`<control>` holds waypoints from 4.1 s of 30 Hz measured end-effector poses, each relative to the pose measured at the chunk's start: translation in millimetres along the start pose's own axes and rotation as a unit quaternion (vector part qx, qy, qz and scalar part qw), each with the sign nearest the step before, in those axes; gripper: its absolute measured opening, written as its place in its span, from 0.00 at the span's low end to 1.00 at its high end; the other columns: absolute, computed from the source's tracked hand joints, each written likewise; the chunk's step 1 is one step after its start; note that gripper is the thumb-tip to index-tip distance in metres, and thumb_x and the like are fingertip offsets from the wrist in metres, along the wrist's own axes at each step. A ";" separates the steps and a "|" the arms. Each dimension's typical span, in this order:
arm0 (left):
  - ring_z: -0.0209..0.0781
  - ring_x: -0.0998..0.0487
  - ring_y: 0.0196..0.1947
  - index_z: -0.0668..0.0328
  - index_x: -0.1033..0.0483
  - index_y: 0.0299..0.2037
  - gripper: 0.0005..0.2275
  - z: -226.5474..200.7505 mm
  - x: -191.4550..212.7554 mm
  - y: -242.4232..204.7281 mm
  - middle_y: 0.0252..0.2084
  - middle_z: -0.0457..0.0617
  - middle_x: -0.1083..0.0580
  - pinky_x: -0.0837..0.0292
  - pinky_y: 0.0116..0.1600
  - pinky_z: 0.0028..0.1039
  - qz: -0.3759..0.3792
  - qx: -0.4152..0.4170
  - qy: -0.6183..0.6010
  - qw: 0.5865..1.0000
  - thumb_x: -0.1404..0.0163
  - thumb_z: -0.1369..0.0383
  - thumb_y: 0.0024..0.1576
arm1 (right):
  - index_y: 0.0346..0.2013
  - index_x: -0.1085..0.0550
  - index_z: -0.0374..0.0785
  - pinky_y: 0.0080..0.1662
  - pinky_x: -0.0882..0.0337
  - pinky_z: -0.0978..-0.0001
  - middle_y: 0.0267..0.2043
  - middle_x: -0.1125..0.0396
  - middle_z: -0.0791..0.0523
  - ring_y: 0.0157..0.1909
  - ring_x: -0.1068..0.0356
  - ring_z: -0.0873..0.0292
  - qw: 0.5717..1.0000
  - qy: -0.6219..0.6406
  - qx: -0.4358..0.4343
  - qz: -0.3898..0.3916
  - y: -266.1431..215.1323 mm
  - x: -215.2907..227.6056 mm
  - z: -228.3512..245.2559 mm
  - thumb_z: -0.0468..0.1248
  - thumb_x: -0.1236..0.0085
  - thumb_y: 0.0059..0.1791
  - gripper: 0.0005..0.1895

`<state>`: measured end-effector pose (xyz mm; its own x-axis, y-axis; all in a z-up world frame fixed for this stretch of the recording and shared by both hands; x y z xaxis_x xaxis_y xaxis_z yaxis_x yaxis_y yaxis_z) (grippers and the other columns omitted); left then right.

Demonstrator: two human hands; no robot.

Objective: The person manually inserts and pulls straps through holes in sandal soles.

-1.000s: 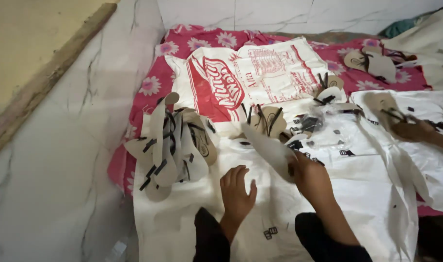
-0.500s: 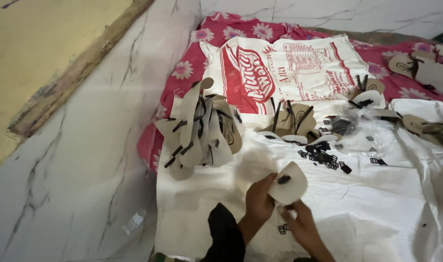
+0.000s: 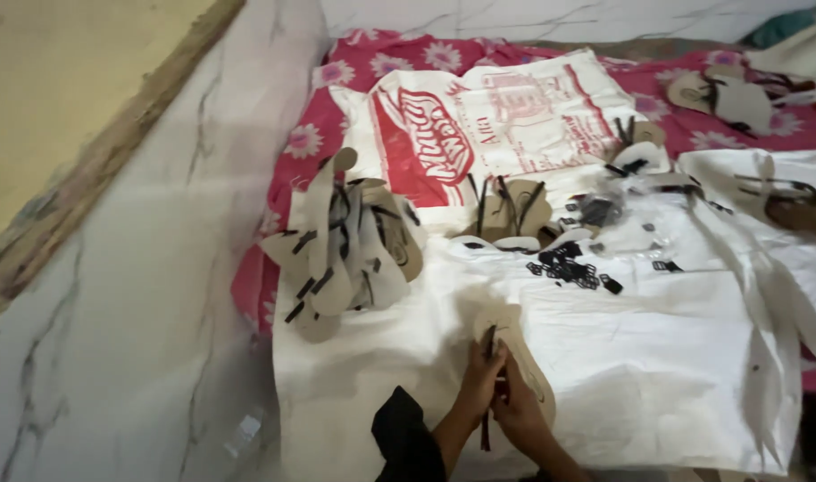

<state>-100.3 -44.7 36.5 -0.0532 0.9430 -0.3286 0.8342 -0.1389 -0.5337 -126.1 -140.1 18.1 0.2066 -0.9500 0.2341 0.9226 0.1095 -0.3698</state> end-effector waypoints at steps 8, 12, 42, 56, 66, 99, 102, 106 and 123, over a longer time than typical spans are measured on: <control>0.40 0.24 0.31 0.67 0.30 0.48 0.11 64.8 48.0 70.4 0.34 0.49 0.26 0.27 0.36 0.33 -0.031 -0.284 0.069 0.956 0.50 0.67 0.62 | 0.73 0.50 0.50 0.37 0.27 0.68 0.36 0.31 0.54 0.34 0.25 0.59 0.989 -0.041 0.106 -0.094 2.7 22.4 10.9 0.28 0.46 0.47 0.42; 0.35 0.27 0.34 0.63 0.27 0.48 0.09 41.7 37.3 54.8 0.35 0.46 0.26 0.29 0.39 0.29 -0.028 -0.310 0.111 0.944 0.54 0.66 0.64 | 0.64 0.44 0.44 0.31 0.29 0.68 0.35 0.29 0.55 0.30 0.29 0.59 0.987 0.076 0.075 -0.116 12.0 34.4 3.8 0.28 0.52 0.50 0.28; 0.40 0.26 0.27 0.67 0.28 0.36 0.04 119.1 75.5 143.2 0.28 0.48 0.27 0.30 0.33 0.34 -0.024 -0.276 0.035 0.960 0.48 0.73 0.55 | 0.59 0.31 0.46 0.42 0.29 0.52 0.41 0.30 0.48 0.41 0.28 0.42 0.885 -0.321 0.241 -0.236 63.7 51.8 -24.8 0.47 0.48 0.51 0.22; 0.38 0.27 0.32 0.64 0.27 0.40 0.09 108.6 79.7 142.9 0.31 0.47 0.27 0.30 0.38 0.32 -0.079 -0.242 0.090 0.963 0.43 0.68 0.56 | 0.54 0.27 0.32 0.39 0.33 0.60 0.34 0.29 0.53 0.35 0.33 0.56 0.980 0.109 0.146 -0.074 85.3 19.4 -98.0 0.49 0.52 0.54 0.24; 0.44 0.20 0.42 0.66 0.24 0.46 0.14 83.7 60.2 108.2 0.42 0.52 0.21 0.23 0.45 0.34 -0.072 -0.309 0.158 0.935 0.45 0.74 0.49 | 0.45 0.25 0.33 0.49 0.35 0.51 0.46 0.33 0.48 0.48 0.35 0.42 0.870 -0.159 0.427 -0.190 57.9 23.6 -45.7 0.36 0.51 0.52 0.11; 0.68 0.22 0.40 0.66 0.22 0.41 0.10 85.6 67.5 98.9 0.37 0.66 0.22 0.28 0.43 0.49 -0.203 -0.306 0.371 0.853 0.45 0.66 0.57 | 0.45 0.25 0.44 0.41 0.28 0.49 0.34 0.25 0.49 0.40 0.25 0.41 0.939 -0.311 0.134 -0.054 74.7 39.8 -42.7 0.40 0.48 0.48 0.12; 0.64 0.20 0.40 0.66 0.21 0.40 0.13 80.0 68.0 85.3 0.37 0.64 0.21 0.28 0.44 0.49 -0.199 -0.150 0.387 0.887 0.48 0.61 0.62 | 0.44 0.25 0.42 0.41 0.28 0.48 0.36 0.26 0.47 0.41 0.26 0.40 0.936 -0.309 0.166 -0.034 83.6 36.7 -56.6 0.41 0.47 0.51 0.10; 0.69 0.22 0.40 0.66 0.20 0.42 0.12 88.1 78.7 107.0 0.36 0.66 0.22 0.27 0.43 0.50 -0.221 -0.298 0.379 0.848 0.43 0.65 0.54 | 0.46 0.27 0.40 0.39 0.29 0.47 0.37 0.27 0.44 0.41 0.28 0.37 0.922 -0.315 0.226 -0.008 79.5 30.2 -48.6 0.34 0.44 0.42 0.16; 0.47 0.19 0.33 0.66 0.23 0.38 0.07 110.3 92.3 130.2 0.32 0.54 0.21 0.27 0.38 0.40 -0.161 -0.248 0.229 0.928 0.44 0.69 0.57 | 0.42 0.26 0.39 0.27 0.35 0.67 0.23 0.34 0.55 0.21 0.36 0.62 0.976 -0.112 0.140 0.121 66.8 28.9 -40.1 0.42 0.56 0.56 0.12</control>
<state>-57.2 -9.2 -149.2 -0.1989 0.9572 0.2104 0.9716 0.2206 -0.0851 -71.5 -172.0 -35.8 0.4665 -0.8019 0.3734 0.8845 0.4279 -0.1860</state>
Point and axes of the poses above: each hand's wrist, its own y-axis towards the middle knuckle, its own x-axis out of the back of the hand, z = x × y, the point moved 7 cm from there along y, towards the middle knuckle
